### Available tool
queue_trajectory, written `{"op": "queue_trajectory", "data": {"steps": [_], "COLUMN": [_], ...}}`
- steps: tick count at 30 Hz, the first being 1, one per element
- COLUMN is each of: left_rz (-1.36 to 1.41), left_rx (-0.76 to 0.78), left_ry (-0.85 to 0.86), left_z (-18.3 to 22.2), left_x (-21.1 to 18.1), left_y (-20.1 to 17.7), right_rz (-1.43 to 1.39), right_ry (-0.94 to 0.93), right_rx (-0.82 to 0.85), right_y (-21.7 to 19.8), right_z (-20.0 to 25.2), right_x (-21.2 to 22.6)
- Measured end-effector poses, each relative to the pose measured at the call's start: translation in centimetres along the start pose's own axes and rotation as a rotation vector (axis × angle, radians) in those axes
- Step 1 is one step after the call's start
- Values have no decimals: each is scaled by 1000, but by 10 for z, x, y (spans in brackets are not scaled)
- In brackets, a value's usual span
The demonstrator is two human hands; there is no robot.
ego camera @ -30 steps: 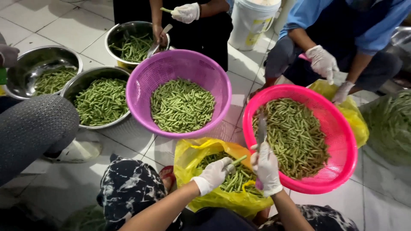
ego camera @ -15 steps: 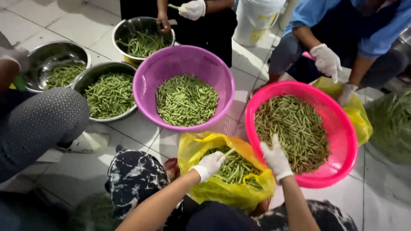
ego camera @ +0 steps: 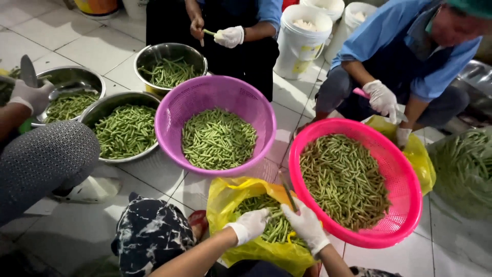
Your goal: A person sitting on the floor trims the ends of green beans using a small knife and sorts them into different colored baskets.
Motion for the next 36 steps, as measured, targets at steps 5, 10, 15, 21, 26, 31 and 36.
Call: {"op": "queue_trajectory", "data": {"steps": [5,10,15,21,26,31,36], "left_rz": [14,95,60,269,639,744,884], "left_rx": [0,-51,-62,-458,-382,-356,-296], "left_ry": [28,-35,49,167,68,172,240], "left_z": [8,15,9,-2,-19,-28,-22], "left_x": [-11,-16,-12,-2,20,31,15], "left_y": [-4,-9,-7,-56,-24,-11,-4], "right_rz": [-56,-232,-338,-450,-60,190,110], "right_ry": [-15,-9,-8,-250,-433,-385,-447], "right_rx": [8,-11,-27,-245,-156,-89,-102], "right_y": [7,11,11,-29,-22,8,24], "right_z": [2,1,1,-9,36,16,-7], "right_x": [2,-3,-3,6,47,32,12]}}
Point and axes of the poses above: each hand's wrist, its own z-axis away from the middle knuckle, its own y-axis out of the palm, x = y × z, the point moved 5 cm from there along -z, towards the middle knuckle, and after that the axes turned 6 degrees about y, right-handed, at the moved point
